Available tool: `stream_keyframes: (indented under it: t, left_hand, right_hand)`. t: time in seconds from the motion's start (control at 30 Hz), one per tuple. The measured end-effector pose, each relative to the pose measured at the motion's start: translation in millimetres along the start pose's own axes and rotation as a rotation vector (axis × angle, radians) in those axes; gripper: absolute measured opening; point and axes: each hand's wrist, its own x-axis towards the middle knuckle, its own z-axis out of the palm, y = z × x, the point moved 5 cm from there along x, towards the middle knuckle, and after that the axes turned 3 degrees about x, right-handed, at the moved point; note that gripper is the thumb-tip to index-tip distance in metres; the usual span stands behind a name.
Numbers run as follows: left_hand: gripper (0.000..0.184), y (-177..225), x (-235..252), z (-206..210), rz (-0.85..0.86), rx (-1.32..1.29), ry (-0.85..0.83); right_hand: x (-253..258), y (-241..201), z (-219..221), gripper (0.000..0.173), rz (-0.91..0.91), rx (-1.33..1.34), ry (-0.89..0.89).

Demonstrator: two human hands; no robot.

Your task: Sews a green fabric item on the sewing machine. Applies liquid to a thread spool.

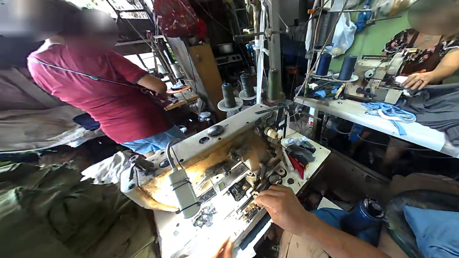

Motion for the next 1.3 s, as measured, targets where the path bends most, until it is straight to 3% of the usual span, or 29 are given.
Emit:
stream_keyframes:
  t: [0.07,0.13,0.2,0.3,0.43,0.6,0.93,1.03,1.3]
  left_hand:
    - [0.03,-0.1,15.1,35.0,-0.041,0.009,-0.197]
    - [0.043,-10.6,28.8,63.6,-0.07,0.029,-0.292]
    - [0.043,-16.7,38.2,85.5,-0.092,0.031,-0.363]
    - [0.03,-18.5,43.5,106.8,-0.057,0.024,-0.432]
    - [0.016,-17.2,43.0,112.6,-0.022,0.058,-0.405]
    - [0.013,-25.0,45.0,118.8,-0.047,0.026,-0.342]
    - [0.012,-23.2,25.0,70.5,-0.151,0.013,-0.434]
    - [0.012,-29.5,30.5,70.6,-0.277,0.143,-0.428]
    - [0.047,-37.1,79.9,134.5,-0.559,0.419,-0.585]
  right_hand:
    - [1.5,-4.1,-1.4,0.018,-0.013,0.008,0.001]
    - [3.7,-7.7,-6.7,0.017,-0.032,0.007,0.021]
    - [3.7,-10.4,-13.4,0.017,-0.052,-0.004,0.03]
    - [1.9,-8.8,-23.7,0.016,-0.087,-0.019,0.011]
    - [-1.4,-2.9,-27.9,0.017,-0.095,-0.005,-0.053]
    - [4.2,-1.2,-26.7,0.019,-0.114,0.023,-0.07]
    - [-13.3,8.9,-48.9,0.013,0.079,0.212,-0.047]
    - [-13.1,3.4,-47.9,0.013,0.077,0.236,-0.056]
    - [-19.5,-14.4,-35.7,0.012,0.075,0.298,-0.114]
